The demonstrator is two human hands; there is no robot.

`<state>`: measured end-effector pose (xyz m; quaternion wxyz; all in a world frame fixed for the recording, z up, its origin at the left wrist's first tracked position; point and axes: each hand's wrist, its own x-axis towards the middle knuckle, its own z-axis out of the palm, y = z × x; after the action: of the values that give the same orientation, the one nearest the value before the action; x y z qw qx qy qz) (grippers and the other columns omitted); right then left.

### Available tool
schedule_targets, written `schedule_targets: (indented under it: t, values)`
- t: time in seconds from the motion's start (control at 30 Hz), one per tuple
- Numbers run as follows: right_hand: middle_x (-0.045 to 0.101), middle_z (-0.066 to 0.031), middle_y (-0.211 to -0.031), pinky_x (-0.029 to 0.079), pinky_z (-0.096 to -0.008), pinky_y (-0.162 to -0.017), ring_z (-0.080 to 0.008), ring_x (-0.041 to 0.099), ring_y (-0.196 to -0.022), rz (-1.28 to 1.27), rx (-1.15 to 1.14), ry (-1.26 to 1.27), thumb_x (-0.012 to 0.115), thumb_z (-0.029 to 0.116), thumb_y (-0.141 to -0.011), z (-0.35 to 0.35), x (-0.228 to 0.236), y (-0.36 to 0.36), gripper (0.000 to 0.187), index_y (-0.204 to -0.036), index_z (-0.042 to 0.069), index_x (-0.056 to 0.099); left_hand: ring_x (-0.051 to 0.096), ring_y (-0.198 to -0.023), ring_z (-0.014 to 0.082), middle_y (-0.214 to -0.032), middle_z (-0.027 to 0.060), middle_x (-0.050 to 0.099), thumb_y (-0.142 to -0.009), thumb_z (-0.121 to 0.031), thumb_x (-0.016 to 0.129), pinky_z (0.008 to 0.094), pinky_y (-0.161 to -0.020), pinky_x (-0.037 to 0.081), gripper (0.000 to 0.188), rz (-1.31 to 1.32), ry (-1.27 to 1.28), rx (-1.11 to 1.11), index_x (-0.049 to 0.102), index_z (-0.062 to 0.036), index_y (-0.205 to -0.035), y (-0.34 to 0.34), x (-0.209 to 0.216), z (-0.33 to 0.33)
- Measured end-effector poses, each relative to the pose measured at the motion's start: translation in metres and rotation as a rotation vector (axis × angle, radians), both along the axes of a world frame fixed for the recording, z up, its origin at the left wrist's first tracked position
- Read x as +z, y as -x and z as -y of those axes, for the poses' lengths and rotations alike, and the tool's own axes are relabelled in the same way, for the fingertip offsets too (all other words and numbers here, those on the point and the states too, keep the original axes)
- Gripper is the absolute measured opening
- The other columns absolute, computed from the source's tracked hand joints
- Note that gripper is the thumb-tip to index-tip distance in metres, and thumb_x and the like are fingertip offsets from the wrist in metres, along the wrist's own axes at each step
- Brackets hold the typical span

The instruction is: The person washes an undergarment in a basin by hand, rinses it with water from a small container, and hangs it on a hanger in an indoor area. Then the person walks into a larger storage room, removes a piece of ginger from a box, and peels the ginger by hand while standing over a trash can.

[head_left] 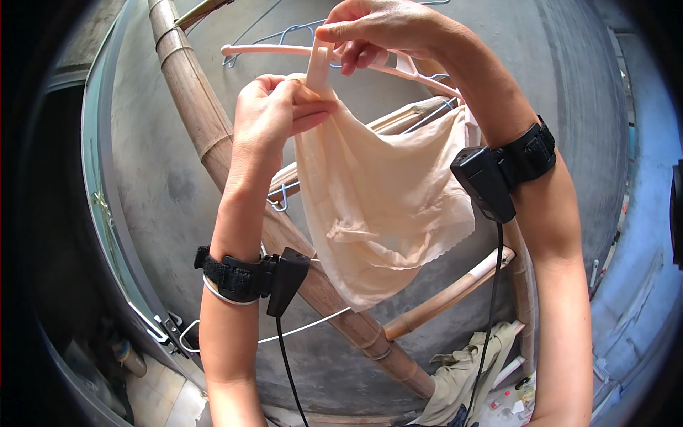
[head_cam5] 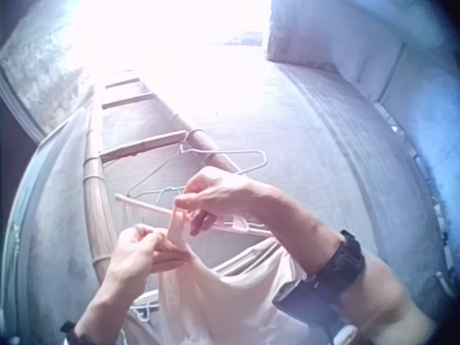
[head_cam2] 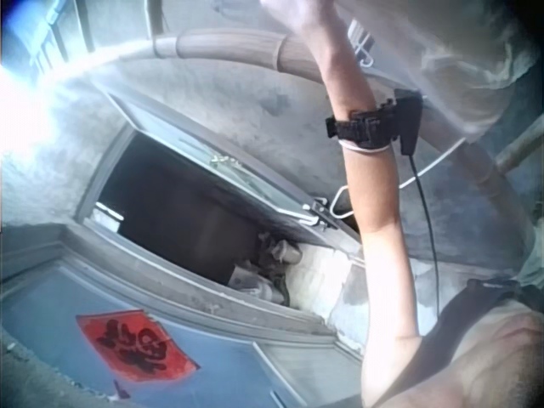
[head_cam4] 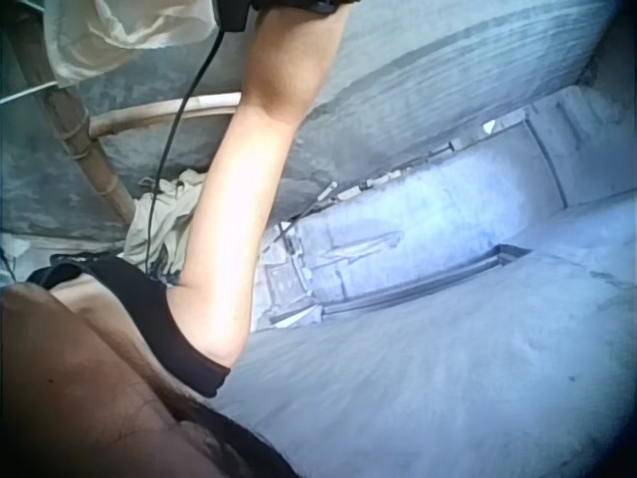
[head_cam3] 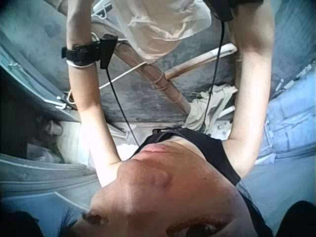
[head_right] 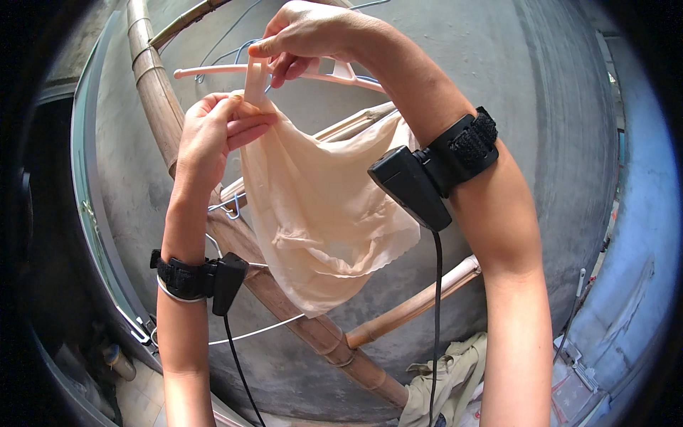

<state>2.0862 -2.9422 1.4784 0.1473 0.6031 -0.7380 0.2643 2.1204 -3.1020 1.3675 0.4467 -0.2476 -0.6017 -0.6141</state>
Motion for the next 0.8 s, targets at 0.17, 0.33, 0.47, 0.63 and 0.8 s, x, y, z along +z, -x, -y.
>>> schedule_targets:
  t: [0.17, 0.33, 0.47, 0.63, 0.8]
  values:
    - [0.063, -0.0088, -0.073, 0.052, -0.0243, -0.057, -0.0148, 0.065, -0.065, -0.094, 0.001, 0.083, 0.055, 0.029, -0.090, -0.002, -0.005, -0.005, 0.033, -0.089, -0.003, 0.060, 0.067, -0.074, 0.0276, -0.090, 0.0237, 0.060, -0.089, -0.009, 0.039, 0.0299, -0.068, 0.058, 0.016, 0.006, -0.002, -0.058, 0.040, 0.0058, -0.096, 0.002, 0.000, 0.001]
    - [0.063, -0.0074, -0.071, 0.050, -0.0233, -0.055, -0.0133, 0.064, -0.063, -0.072, 0.028, 0.107, 0.056, 0.029, -0.089, 0.003, -0.002, 0.010, 0.031, -0.088, -0.002, 0.060, 0.066, -0.080, 0.0282, -0.094, 0.0229, 0.059, -0.092, -0.013, 0.037, 0.0306, -0.071, 0.058, 0.019, 0.086, 0.078, -0.072, 0.041, 0.0034, -0.101, -0.002, 0.006, 0.000]
    - [0.063, -0.0072, -0.070, 0.050, -0.0229, -0.054, -0.0127, 0.063, -0.061, -0.160, 0.061, 0.062, 0.057, 0.028, -0.088, -0.008, -0.006, 0.005, 0.030, -0.087, -0.002, 0.060, 0.066, -0.085, 0.0292, -0.098, 0.0222, 0.060, -0.095, -0.017, 0.036, 0.0304, -0.073, 0.058, 0.023, 0.094, 0.140, -0.082, 0.040, 0.0010, -0.109, -0.003, 0.010, -0.004]
    - [0.062, -0.0066, -0.068, 0.050, -0.0227, -0.053, -0.0123, 0.062, -0.059, -0.090, 0.083, 0.110, 0.058, 0.027, -0.088, -0.004, -0.010, 0.014, 0.030, -0.085, -0.003, 0.062, 0.066, -0.085, 0.0298, -0.098, 0.0224, 0.060, -0.096, -0.019, 0.036, 0.0306, -0.071, 0.058, 0.025, 0.132, 0.145, -0.104, 0.038, -0.0008, -0.113, -0.004, 0.009, -0.003]
    - [0.062, -0.0074, -0.069, 0.051, -0.0223, -0.052, -0.0128, 0.062, -0.058, -0.068, 0.098, 0.118, 0.059, 0.027, -0.087, -0.008, -0.014, 0.015, 0.031, -0.082, -0.004, 0.063, 0.066, -0.084, 0.0290, -0.099, 0.0221, 0.058, -0.096, -0.021, 0.036, 0.0295, -0.069, 0.058, 0.028, 0.194, 0.133, -0.128, 0.037, -0.0007, -0.115, -0.001, 0.004, -0.002]
